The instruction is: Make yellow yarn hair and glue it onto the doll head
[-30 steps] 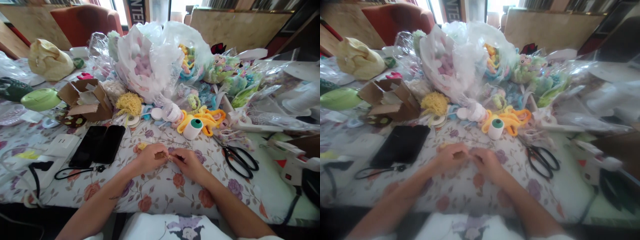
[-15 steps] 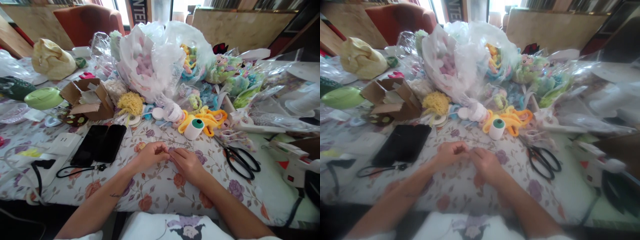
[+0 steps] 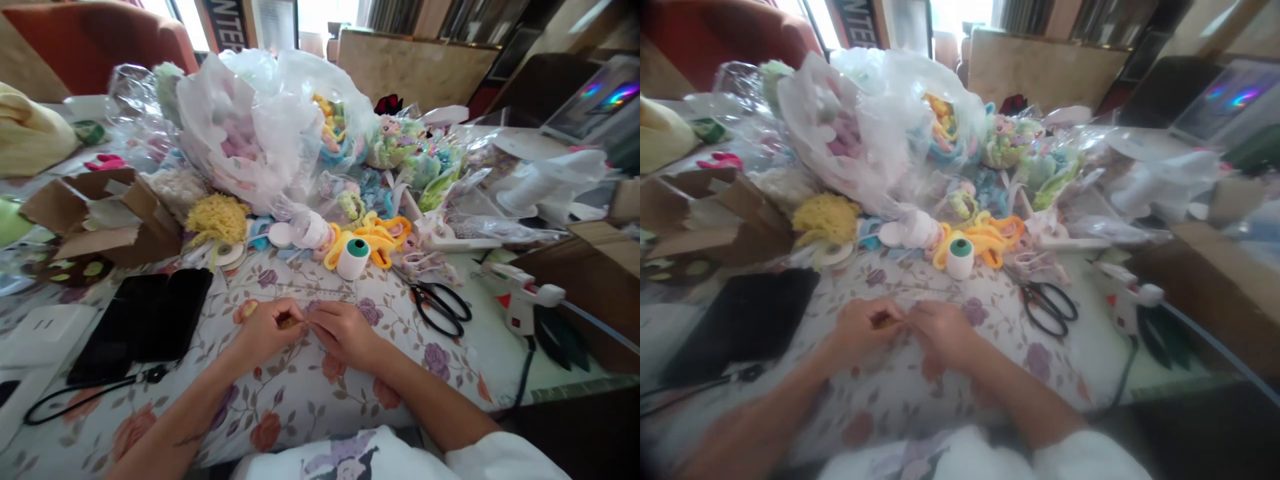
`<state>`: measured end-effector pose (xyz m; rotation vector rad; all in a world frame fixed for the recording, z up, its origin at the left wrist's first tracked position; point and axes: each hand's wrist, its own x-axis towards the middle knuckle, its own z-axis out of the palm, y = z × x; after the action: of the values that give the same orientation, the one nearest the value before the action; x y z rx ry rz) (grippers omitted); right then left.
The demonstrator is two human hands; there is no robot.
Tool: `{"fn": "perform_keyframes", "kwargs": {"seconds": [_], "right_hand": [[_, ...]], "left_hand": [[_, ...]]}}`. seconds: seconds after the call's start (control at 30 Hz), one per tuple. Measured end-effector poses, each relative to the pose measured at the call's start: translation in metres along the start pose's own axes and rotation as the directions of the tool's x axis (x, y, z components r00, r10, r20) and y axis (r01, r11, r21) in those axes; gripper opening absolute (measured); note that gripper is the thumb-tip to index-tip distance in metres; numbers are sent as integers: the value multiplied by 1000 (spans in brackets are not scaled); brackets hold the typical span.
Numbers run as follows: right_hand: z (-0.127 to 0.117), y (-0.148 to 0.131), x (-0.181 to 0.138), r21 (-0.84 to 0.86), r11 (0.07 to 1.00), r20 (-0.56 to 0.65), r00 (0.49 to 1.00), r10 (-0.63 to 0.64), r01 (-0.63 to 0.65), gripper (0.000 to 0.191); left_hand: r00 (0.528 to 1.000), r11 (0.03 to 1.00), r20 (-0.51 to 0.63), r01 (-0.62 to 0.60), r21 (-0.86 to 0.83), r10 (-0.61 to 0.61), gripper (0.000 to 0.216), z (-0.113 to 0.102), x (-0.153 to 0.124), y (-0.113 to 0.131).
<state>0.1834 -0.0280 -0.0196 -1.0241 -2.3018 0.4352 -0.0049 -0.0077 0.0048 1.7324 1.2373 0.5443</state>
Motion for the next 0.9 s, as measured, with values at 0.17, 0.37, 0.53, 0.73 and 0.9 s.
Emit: {"fn": "perform_keyframes", "kwargs": {"seconds": [0.17, 0.37, 0.53, 0.73, 0.9], "right_hand": [[1, 0, 0, 3, 1000, 40, 999, -11, 11, 17], [-43, 9, -1, 114, 976, -180, 962, 206, -188, 17], [-90, 39, -16, 225, 862, -218, 839, 499, -455, 14], [-68, 31, -11, 92, 935, 88, 938, 336, -343, 9], [-37, 13, 0, -61, 985, 185, 968, 170, -161, 12]], "left_hand": [[999, 999, -30, -32, -3, 32, 6, 2, 0, 5], [982, 990, -156, 91, -105, -107, 10, -3, 2, 1], [916, 930, -309, 148, -336, -258, 13, -15, 3, 2], [904, 856, -282, 150, -495, -321, 15, -18, 2, 3], [922, 836, -254, 120, -535, -294, 17, -16, 2, 0]]}}
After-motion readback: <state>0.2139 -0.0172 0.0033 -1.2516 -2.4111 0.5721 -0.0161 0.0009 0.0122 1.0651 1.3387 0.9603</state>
